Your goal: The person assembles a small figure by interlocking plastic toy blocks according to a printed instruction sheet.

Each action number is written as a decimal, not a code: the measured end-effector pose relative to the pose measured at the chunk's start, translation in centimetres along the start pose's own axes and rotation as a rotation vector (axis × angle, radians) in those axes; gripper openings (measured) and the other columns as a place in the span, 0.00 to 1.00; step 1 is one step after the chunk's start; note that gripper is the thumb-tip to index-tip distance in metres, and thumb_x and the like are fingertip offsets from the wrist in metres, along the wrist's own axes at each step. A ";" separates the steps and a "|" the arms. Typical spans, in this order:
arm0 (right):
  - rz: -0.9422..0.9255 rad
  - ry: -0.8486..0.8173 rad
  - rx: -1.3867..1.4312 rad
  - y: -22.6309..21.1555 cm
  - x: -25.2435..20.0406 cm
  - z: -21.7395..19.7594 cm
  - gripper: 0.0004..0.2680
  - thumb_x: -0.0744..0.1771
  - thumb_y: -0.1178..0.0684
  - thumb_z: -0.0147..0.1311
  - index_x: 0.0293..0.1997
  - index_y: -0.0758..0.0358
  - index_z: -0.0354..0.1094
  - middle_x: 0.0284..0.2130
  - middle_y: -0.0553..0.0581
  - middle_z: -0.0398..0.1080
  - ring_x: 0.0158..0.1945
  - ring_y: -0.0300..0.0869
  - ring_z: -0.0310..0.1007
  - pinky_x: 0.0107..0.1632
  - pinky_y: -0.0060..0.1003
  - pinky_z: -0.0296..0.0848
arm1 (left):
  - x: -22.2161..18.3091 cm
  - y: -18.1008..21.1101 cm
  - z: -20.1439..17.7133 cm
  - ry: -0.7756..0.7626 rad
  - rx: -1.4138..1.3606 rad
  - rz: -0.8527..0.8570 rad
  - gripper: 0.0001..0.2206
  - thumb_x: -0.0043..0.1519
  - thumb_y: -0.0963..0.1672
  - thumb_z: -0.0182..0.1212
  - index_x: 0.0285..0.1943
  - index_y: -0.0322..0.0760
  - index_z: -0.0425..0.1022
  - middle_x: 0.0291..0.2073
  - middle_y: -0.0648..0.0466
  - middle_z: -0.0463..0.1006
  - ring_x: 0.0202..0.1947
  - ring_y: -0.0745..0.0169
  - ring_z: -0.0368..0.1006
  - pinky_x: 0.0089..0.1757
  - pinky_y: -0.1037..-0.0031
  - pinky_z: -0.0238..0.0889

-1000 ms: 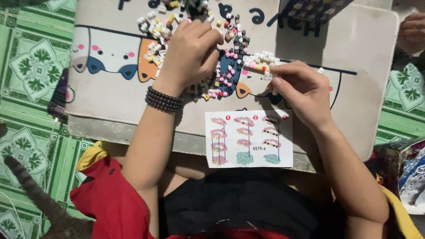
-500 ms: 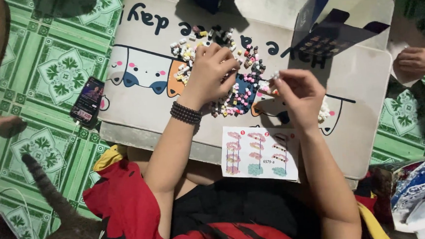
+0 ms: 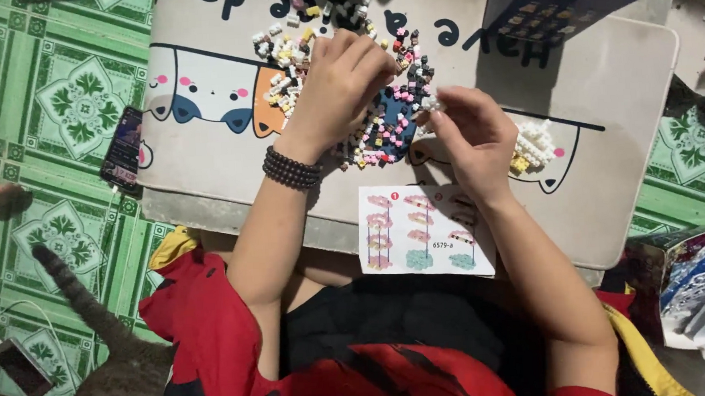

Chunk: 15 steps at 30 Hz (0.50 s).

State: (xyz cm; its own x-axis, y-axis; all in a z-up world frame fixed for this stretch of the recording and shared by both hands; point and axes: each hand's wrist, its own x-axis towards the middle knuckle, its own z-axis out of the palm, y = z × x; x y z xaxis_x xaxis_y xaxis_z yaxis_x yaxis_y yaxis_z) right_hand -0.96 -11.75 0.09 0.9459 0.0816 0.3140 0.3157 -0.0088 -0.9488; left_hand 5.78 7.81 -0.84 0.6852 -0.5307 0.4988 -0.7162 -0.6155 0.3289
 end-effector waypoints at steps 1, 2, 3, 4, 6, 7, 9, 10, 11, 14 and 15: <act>0.000 0.000 -0.002 0.0 0.0 0.0 0.07 0.66 0.66 0.50 0.49 0.70 0.62 0.38 0.63 0.68 0.40 0.45 0.74 0.48 0.33 0.76 | 0.0 0.1 0.1 0.001 -0.001 0.000 0.05 0.60 0.40 0.60 0.41 0.39 0.67 0.37 0.55 0.71 0.40 0.56 0.60 0.40 0.68 0.50; -0.039 -0.001 -0.023 0.1 0.0 -0.1 0.08 0.67 0.66 0.48 0.51 0.70 0.61 0.38 0.62 0.66 0.38 0.47 0.74 0.46 0.34 0.77 | 0.0 0.2 0.2 0.027 -0.078 0.027 0.06 0.59 0.37 0.57 0.41 0.37 0.66 0.34 0.54 0.71 0.37 0.57 0.60 0.39 0.69 0.49; -0.078 -0.002 -0.044 0.1 0.0 -0.1 0.10 0.68 0.67 0.47 0.54 0.69 0.61 0.37 0.62 0.63 0.37 0.48 0.73 0.44 0.35 0.79 | 0.0 0.3 0.3 0.052 -0.155 0.054 0.08 0.59 0.34 0.54 0.40 0.36 0.64 0.31 0.53 0.71 0.35 0.57 0.60 0.39 0.70 0.48; -0.079 -0.003 -0.044 0.1 -0.1 0.0 0.10 0.68 0.67 0.47 0.54 0.69 0.61 0.37 0.62 0.63 0.37 0.48 0.73 0.44 0.35 0.79 | 0.1 0.5 0.2 0.053 -0.154 0.054 0.08 0.59 0.34 0.54 0.40 0.36 0.64 0.31 0.53 0.71 0.35 0.57 0.60 0.39 0.70 0.48; -0.046 0.016 0.014 -0.1 -0.1 0.2 0.07 0.68 0.66 0.45 0.50 0.72 0.61 0.41 0.63 0.62 0.41 0.49 0.73 0.49 0.37 0.77 | 0.3 1.1 0.2 0.106 -0.264 0.143 0.05 0.61 0.35 0.57 0.41 0.34 0.67 0.33 0.54 0.73 0.36 0.58 0.62 0.37 0.70 0.50; -0.049 0.013 0.012 -0.3 -0.3 0.3 0.07 0.68 0.66 0.45 0.50 0.72 0.61 0.41 0.63 0.62 0.41 0.49 0.73 0.49 0.37 0.77 | 0.0 1.2 0.7 0.110 -0.262 0.143 0.05 0.61 0.35 0.57 0.41 0.34 0.67 0.33 0.54 0.73 0.36 0.58 0.62 0.37 0.70 0.50; 0.006 0.023 0.056 -0.9 -0.1 0.5 0.05 0.67 0.65 0.47 0.45 0.69 0.59 0.39 0.63 0.67 0.42 0.47 0.74 0.49 0.34 0.77 | -0.1 1.2 1.6 0.124 -0.382 0.116 0.10 0.60 0.38 0.62 0.48 0.35 0.69 0.35 0.52 0.75 0.37 0.59 0.66 0.40 0.72 0.58; -0.003 0.020 0.053 -0.8 -0.1 0.4 0.05 0.67 0.65 0.47 0.45 0.69 0.59 0.39 0.63 0.67 0.42 0.47 0.74 0.49 0.34 0.77 | 0.1 1.5 1.4 0.132 -0.378 0.121 0.10 0.60 0.38 0.62 0.48 0.35 0.69 0.35 0.52 0.75 0.37 0.59 0.66 0.40 0.72 0.58; 0.028 0.065 0.068 -0.7 -0.2 0.4 0.04 0.67 0.65 0.49 0.44 0.68 0.60 0.38 0.62 0.67 0.42 0.46 0.74 0.49 0.34 0.77 | 0.3 1.8 1.3 0.141 -0.444 0.142 0.10 0.59 0.36 0.62 0.47 0.33 0.70 0.36 0.50 0.76 0.38 0.57 0.67 0.41 0.70 0.61; 0.096 0.140 0.076 -0.6 -0.4 0.1 0.04 0.66 0.62 0.52 0.43 0.67 0.62 0.36 0.60 0.69 0.40 0.43 0.74 0.46 0.33 0.78 | 0.5 2.9 0.7 0.167 -0.522 0.170 0.07 0.59 0.35 0.60 0.44 0.31 0.70 0.35 0.49 0.75 0.37 0.54 0.68 0.42 0.68 0.63; 0.138 0.175 0.073 -0.6 -0.5 0.0 0.05 0.65 0.61 0.53 0.41 0.66 0.63 0.35 0.59 0.70 0.38 0.40 0.73 0.43 0.32 0.79 | 0.6 3.3 0.5 0.177 -0.534 0.176 0.04 0.61 0.36 0.57 0.42 0.32 0.70 0.34 0.51 0.75 0.36 0.55 0.68 0.42 0.68 0.61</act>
